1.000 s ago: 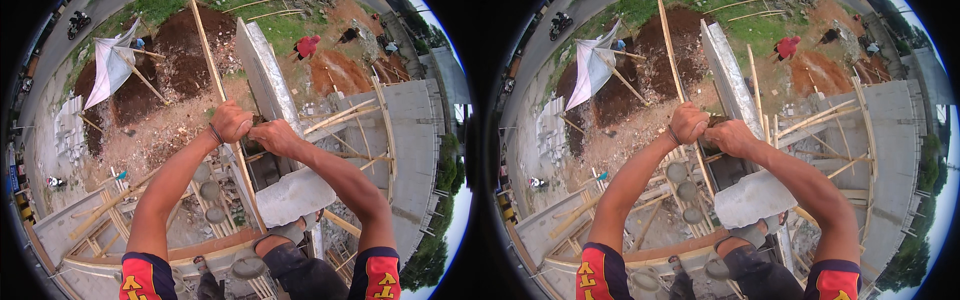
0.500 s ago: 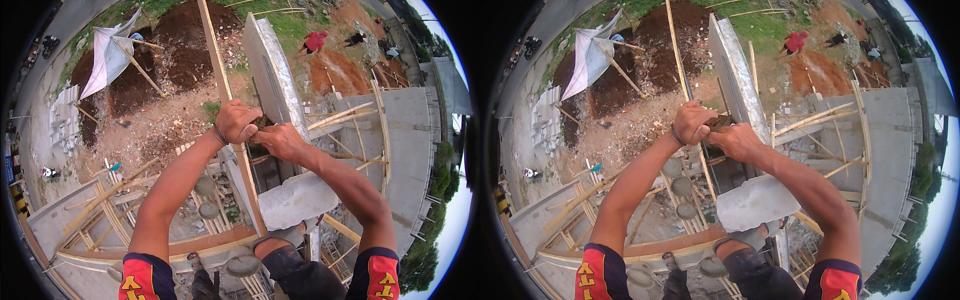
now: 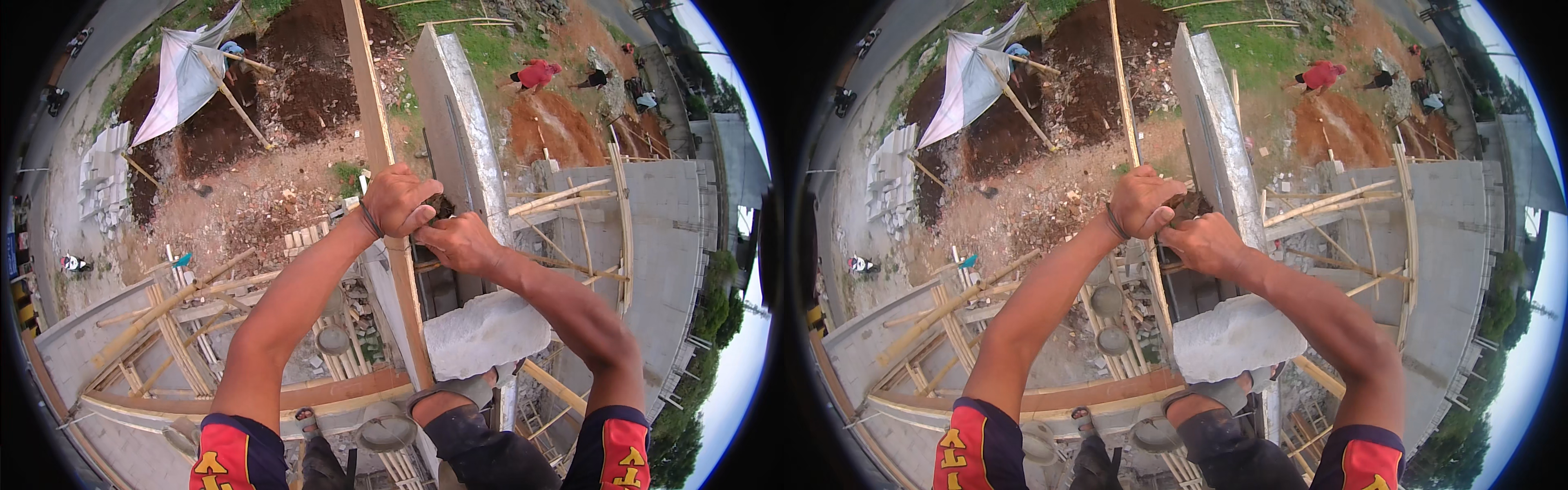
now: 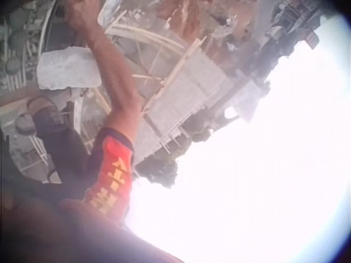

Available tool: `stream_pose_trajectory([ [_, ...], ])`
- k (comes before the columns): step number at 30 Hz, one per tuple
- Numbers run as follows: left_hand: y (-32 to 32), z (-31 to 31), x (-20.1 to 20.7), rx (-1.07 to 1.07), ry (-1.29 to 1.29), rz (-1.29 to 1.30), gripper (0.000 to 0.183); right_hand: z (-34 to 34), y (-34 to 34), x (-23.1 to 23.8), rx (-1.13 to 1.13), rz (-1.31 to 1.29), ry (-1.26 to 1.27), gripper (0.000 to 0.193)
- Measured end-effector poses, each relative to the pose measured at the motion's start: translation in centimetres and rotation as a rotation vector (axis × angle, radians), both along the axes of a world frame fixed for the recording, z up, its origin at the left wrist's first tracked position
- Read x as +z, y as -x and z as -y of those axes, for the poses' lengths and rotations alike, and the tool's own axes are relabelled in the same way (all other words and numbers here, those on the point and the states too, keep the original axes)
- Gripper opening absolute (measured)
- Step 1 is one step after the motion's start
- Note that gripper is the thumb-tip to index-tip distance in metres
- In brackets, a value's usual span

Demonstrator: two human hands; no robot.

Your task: The person places white concrete blocks onto a rebar-reinforced beam at a construction site. They adjust the blocks and use a trowel to tap them into position.

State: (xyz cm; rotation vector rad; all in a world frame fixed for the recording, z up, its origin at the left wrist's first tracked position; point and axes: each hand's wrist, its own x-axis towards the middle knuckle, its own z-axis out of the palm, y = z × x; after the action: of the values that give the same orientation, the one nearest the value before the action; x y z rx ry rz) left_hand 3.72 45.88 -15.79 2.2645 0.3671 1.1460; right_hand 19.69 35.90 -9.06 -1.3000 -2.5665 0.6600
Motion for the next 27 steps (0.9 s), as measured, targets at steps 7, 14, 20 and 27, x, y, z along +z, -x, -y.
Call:
stream_pose_trajectory([
  [7,0.6,-0.3,0.0,0.001,-0.018,-0.076,0.042,0.5,1.2,0.5,-0.068,0.016,0.033,0.013],
  [14,0.9,0.1,1.0,0.040,0.009,-0.100,0.039,-2.0,-2.9,3.8,-0.183,0.141,0.164,0.014],
  [20,0.7,-0.3,1.0,0.007,-0.028,-0.149,0.035,-1.9,-4.2,1.9,-0.079,0.026,0.205,0.015],
  [27,0.5,-0.4,0.7,-0.030,-0.021,-0.137,0.029,-1.6,-3.7,1.6,-0.029,0.000,0.119,0.020],
])
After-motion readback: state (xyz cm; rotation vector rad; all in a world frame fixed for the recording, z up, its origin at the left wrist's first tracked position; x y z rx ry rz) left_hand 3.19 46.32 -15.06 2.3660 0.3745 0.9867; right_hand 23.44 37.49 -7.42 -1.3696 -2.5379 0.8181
